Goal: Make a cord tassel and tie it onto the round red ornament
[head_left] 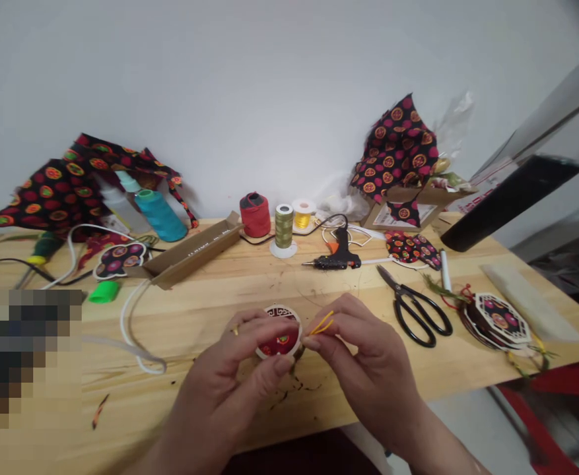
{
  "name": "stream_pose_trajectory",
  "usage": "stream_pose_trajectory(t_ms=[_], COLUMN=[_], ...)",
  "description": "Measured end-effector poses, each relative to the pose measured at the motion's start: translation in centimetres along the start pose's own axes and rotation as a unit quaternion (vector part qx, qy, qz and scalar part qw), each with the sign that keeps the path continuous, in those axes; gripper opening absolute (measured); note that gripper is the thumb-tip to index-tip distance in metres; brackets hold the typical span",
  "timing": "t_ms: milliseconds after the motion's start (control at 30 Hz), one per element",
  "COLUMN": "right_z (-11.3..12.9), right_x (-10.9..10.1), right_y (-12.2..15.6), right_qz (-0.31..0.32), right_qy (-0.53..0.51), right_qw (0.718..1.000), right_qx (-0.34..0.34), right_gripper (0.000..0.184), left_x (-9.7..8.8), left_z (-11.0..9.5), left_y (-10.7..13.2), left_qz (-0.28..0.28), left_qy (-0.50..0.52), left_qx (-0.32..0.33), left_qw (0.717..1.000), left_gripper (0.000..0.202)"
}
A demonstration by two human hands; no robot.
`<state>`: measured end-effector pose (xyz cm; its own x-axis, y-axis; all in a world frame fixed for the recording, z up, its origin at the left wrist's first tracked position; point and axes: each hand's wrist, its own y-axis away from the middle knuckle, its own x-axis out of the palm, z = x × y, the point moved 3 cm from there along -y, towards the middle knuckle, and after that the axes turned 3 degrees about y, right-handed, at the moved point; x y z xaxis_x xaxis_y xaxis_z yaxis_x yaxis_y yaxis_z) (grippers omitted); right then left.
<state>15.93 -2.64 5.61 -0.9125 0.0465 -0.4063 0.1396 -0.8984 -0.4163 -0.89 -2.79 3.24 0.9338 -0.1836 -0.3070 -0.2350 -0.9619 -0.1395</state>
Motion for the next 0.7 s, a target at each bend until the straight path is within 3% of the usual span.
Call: stream_pose_trajectory(t_ms=[100,233,433,567,700], right_z=[0.1,-0.5,-1.5,-2.4,-3.0], right_x=[0.4,0.7,1.6,2.5,2.6], right_y=[0.0,0.2,0.1,0.1,0.1], right_qz=[0.005,0.021,0.058,0.074,0.056], right_qy=[0.009,-0.001,-0.086,-0.229,-0.266], right_qw=[1.000,1.000,0.990,0.945,0.928], right_qx=[-0.018,-0.003,0.098,0.220,0.256], right_gripper=[0.016,0.020,0.024,0.018,0.017], left_x=[0.9,1.4,1.6,1.7,1.8], left_z=[0.0,0.4,1.3,1.9,2.2], left_y=[-0.2,-0.2,0.0,0.1,0.1], left_qz=[0.022,0.037,0.050,0.021,0.001], left_qy=[0.071,0.109,0.180,0.211,0.224], left_qx=[-0.098,-0.175,-0.199,-0.232,-0.247], left_qw=[0.992,0.978,0.962,0.949,0.943], left_gripper=[0.015,0.013,0.015,0.014,0.013])
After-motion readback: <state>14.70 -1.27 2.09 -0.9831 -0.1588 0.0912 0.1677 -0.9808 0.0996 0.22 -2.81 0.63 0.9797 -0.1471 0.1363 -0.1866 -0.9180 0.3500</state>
